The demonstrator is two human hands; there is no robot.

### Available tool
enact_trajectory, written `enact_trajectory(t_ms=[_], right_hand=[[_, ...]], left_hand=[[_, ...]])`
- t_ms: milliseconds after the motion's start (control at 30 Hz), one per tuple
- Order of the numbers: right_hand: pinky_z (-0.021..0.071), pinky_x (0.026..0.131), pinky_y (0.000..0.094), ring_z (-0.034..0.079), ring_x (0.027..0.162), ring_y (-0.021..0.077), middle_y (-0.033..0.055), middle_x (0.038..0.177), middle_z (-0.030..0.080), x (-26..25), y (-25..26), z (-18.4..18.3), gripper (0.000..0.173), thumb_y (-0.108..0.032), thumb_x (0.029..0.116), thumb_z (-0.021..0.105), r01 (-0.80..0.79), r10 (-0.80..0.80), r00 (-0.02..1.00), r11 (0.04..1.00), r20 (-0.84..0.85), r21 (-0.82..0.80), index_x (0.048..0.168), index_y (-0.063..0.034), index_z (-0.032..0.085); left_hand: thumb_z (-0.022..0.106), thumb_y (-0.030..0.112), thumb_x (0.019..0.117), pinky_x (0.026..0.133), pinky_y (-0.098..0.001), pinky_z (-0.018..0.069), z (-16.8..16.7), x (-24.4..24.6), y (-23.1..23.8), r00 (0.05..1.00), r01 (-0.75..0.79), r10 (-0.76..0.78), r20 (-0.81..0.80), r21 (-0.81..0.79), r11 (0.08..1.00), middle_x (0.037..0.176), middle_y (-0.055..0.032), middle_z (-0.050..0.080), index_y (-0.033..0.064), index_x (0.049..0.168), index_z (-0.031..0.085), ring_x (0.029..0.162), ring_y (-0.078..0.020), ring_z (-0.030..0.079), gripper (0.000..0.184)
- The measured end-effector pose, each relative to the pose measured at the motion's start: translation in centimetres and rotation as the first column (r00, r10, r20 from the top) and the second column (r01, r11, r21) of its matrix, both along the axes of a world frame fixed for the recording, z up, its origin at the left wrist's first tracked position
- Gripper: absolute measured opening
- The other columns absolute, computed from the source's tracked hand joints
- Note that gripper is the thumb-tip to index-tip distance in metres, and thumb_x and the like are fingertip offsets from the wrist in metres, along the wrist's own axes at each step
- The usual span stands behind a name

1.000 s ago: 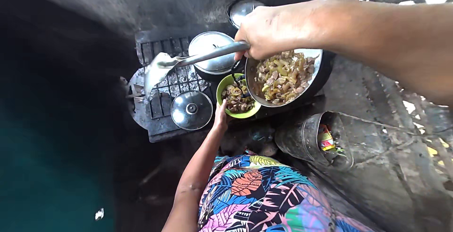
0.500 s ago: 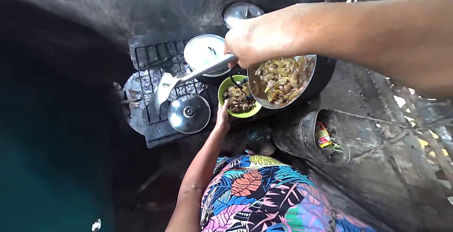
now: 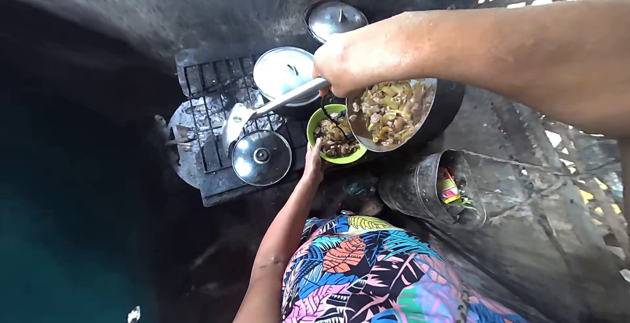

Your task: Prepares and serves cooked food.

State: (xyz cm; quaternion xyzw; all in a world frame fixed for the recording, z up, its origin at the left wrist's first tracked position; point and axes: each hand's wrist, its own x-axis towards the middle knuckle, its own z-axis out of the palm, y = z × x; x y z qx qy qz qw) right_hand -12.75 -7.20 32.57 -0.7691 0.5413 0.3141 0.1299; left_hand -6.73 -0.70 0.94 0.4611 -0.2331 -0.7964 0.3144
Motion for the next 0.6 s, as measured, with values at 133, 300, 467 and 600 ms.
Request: enact_trajectory(t_ms=[133,300,467,600], right_hand=[[0.0487,0.086,0.0569,0.064,0.107,0.0386,0.0217,0.109,0.066,0.7,0.3,0.0,0.019,-0.011,0.1014,0.060,0.000,0.001,1.000,1.000,-0.022,0.018,0.114,-0.0002,0.069],[0.0481,0.089,0.0576,0.063,0.110,0.0394,0.0224,0.112,0.066,0.3,0.1,-0.7,0.021,-0.011,0.1024,0.058,-0.017,0.020,0.999,0.998,-0.046,0.057,0.115,0.0008,0.069],[0.0472,0.088,0.0592,0.064,0.103,0.0415,0.0224,0.104,0.068,-4.2,-0.1,-0.3,0.023,-0.014,0.1050,0.055,0.005,-0.003,0.994,1.000,0.111,-0.023,0.116,-0.0019,0.071],[0.0490,0.076,0.0488,0.061,0.078,0.0274,0.0164,0.090,0.068,-11.5,2.1,-0.1,0.022,-0.005,0.1001,0.059,0.322,-0.236,0.839,0.942,0.490,-0.096,0.117,-0.0014,0.072]], left_hand=[[0.037,0.036,0.1112,0.080,-0.0432,0.0577,-0.2,-0.2,-0.1,1.000,-0.005,0.005,-0.017,0.011,1.000,0.129,-0.0189,0.059,0.0217,0.159,0.024,0.101,-0.0270,0.066,0.051],[0.038,0.037,0.1110,0.080,-0.0428,0.0575,-0.5,-0.2,-0.1,1.000,-0.007,0.007,-0.025,0.015,1.000,0.128,-0.0181,0.060,0.0232,0.159,0.024,0.100,-0.0266,0.066,0.052],[0.037,0.036,0.1111,0.082,-0.0412,0.0573,-0.4,0.7,-0.2,1.000,-0.025,0.025,-0.010,0.012,1.000,0.128,-0.0172,0.060,0.0223,0.159,0.024,0.102,-0.0249,0.066,0.052],[0.037,0.038,0.1111,0.084,-0.0436,0.0576,-0.9,2.4,-0.5,0.998,-0.059,0.060,0.025,-0.014,0.998,0.131,-0.0169,0.060,0.0216,0.160,0.024,0.105,-0.0258,0.066,0.053]])
